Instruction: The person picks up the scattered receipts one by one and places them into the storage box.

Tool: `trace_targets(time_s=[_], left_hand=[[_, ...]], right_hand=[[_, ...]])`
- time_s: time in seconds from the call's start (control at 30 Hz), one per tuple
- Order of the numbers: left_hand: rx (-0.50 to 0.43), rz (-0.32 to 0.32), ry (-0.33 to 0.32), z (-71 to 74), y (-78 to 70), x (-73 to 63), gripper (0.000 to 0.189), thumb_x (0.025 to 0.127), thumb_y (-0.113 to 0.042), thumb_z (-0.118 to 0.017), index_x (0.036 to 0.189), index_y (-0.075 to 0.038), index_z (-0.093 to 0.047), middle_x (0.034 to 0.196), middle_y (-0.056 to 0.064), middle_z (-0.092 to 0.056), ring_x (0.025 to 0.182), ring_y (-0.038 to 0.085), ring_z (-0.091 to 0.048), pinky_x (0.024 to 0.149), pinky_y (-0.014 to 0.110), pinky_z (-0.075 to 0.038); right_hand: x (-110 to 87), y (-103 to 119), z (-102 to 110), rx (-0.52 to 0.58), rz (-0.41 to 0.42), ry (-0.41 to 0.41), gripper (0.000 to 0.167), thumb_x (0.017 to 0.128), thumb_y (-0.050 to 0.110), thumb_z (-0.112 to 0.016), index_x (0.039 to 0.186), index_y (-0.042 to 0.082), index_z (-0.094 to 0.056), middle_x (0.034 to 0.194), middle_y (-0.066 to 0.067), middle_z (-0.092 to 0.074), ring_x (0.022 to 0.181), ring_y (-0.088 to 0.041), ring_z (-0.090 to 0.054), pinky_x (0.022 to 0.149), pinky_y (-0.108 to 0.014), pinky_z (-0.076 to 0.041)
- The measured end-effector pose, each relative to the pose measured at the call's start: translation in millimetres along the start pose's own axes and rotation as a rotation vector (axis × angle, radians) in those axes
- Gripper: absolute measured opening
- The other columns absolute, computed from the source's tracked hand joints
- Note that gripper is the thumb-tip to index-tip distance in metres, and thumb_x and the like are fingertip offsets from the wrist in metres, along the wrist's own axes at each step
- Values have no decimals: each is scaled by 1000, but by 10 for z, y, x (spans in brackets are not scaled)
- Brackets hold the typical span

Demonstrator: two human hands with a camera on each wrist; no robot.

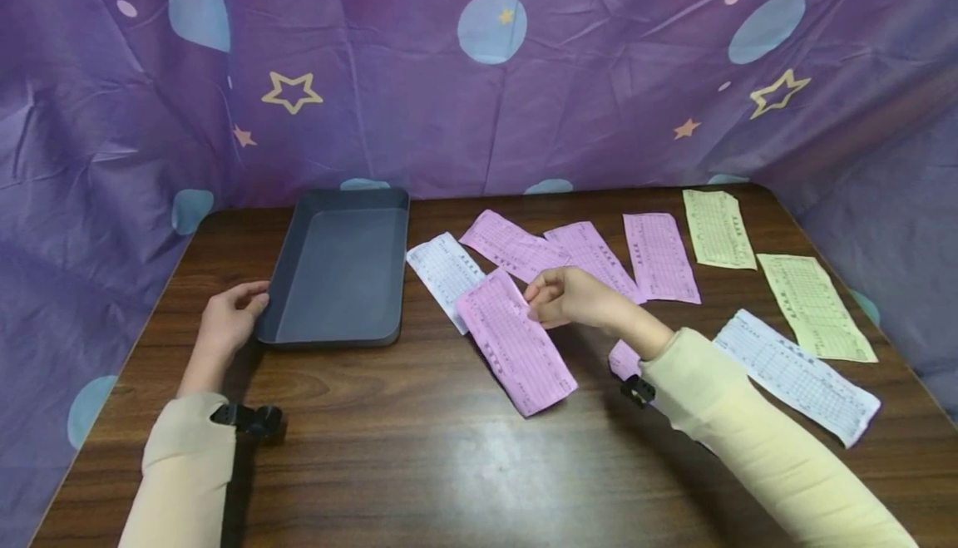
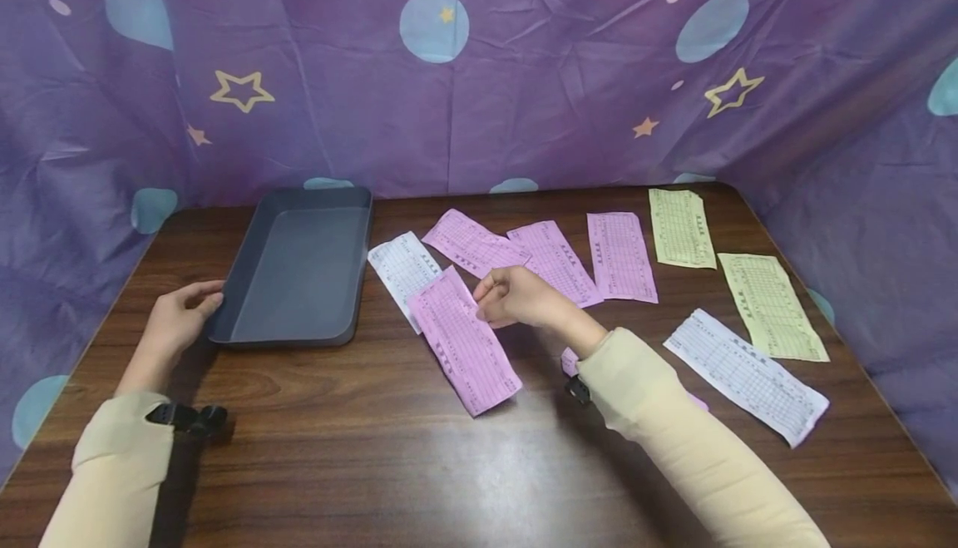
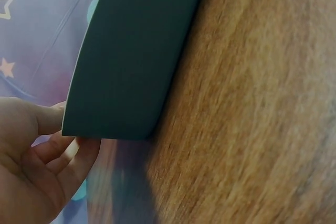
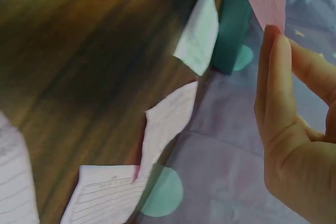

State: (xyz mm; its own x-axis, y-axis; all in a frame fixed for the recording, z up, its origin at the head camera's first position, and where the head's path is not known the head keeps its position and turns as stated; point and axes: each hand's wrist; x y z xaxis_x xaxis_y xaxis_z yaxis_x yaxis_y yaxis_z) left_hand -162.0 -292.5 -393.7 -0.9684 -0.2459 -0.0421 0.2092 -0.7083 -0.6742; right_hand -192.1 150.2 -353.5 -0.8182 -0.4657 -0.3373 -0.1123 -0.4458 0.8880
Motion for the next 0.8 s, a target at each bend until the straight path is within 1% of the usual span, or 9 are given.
trace_targets(time_s=[0.07,0.13,0.27,0.37,0.57,0.63,0.7,0.73,0.8], left_hand=[[-8,-6,2,4,6,-3,35,98,-12,-48,127,6,-56,118,30,-61,76,-9,-43,69,11,-38],[-14,-11,3,5,14,-4,35,98,-12,-49,127,6,-56,119,29,-61,73,-13,-39,68,10,-38],[-18,-8,5,4,27,-6,35,98,-13,-49,127,6,-56,120,29,-61,73,-15,-39,69,9,-37],[-23,-3,8,2,31,-12,36,98,-14,-49,128,6,-56,120,29,-61,72,-16,-39,67,8,-37],[-35,4,19,-3,31,-28,37,98,-15,-50,128,6,-55,121,30,-60,72,-17,-39,66,7,-37],[-36,4,18,-3,32,-34,37,98,-15,-50,128,6,-55,121,30,-60,73,-16,-39,67,8,-38],[-29,3,15,-1,35,-38,37,98,-16,-50,128,5,-56,121,29,-61,78,-10,-44,69,10,-38],[-24,2,14,0,36,-40,37,98,-16,-51,128,5,-56,121,29,-61,81,-5,-48,71,11,-38],[-21,0,19,3,36,-44,38,98,-17,-50,128,5,-56,121,30,-60,90,10,-54,74,14,-38]], right_hand=[[1,50,13,34,3,-11,25,84,-5,-61,106,-12,-52,74,7,-62,70,-4,-60,73,-21,-58],[4,107,26,70,2,-22,29,84,-5,-59,110,-12,-50,75,7,-62,72,-5,-61,74,-22,-59],[22,221,46,141,9,-41,36,85,-5,-58,119,-11,-46,80,6,-63,75,-5,-62,78,-24,-59],[45,300,45,184,28,-52,39,86,-5,-59,122,-10,-45,84,4,-62,76,-5,-63,80,-24,-59],[141,428,-62,299,39,-61,42,86,-10,-55,126,-10,-42,82,4,-61,74,-5,-63,79,-22,-58],[191,461,-119,344,38,-60,44,87,-11,-54,129,-11,-41,82,5,-61,74,-5,-62,80,-21,-58],[255,483,-183,391,35,-59,46,87,-12,-53,131,-11,-40,83,4,-61,75,-5,-62,80,-21,-58],[290,494,-219,408,33,-59,46,87,-12,-52,131,-10,-39,83,4,-61,75,-5,-62,79,-20,-58],[364,507,-296,435,28,-53,46,87,-12,-52,131,-10,-40,83,5,-61,76,-4,-61,78,-19,-58]])
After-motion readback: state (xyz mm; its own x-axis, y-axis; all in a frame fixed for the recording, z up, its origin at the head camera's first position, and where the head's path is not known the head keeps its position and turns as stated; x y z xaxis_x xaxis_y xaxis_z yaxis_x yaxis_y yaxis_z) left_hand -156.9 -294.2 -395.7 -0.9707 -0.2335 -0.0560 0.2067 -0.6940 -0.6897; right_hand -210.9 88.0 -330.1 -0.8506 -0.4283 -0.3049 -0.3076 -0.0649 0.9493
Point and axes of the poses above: each hand's wrist, its own x-axis towards the middle knuckle, its own z-axis out of the back of the hand, y = z × x
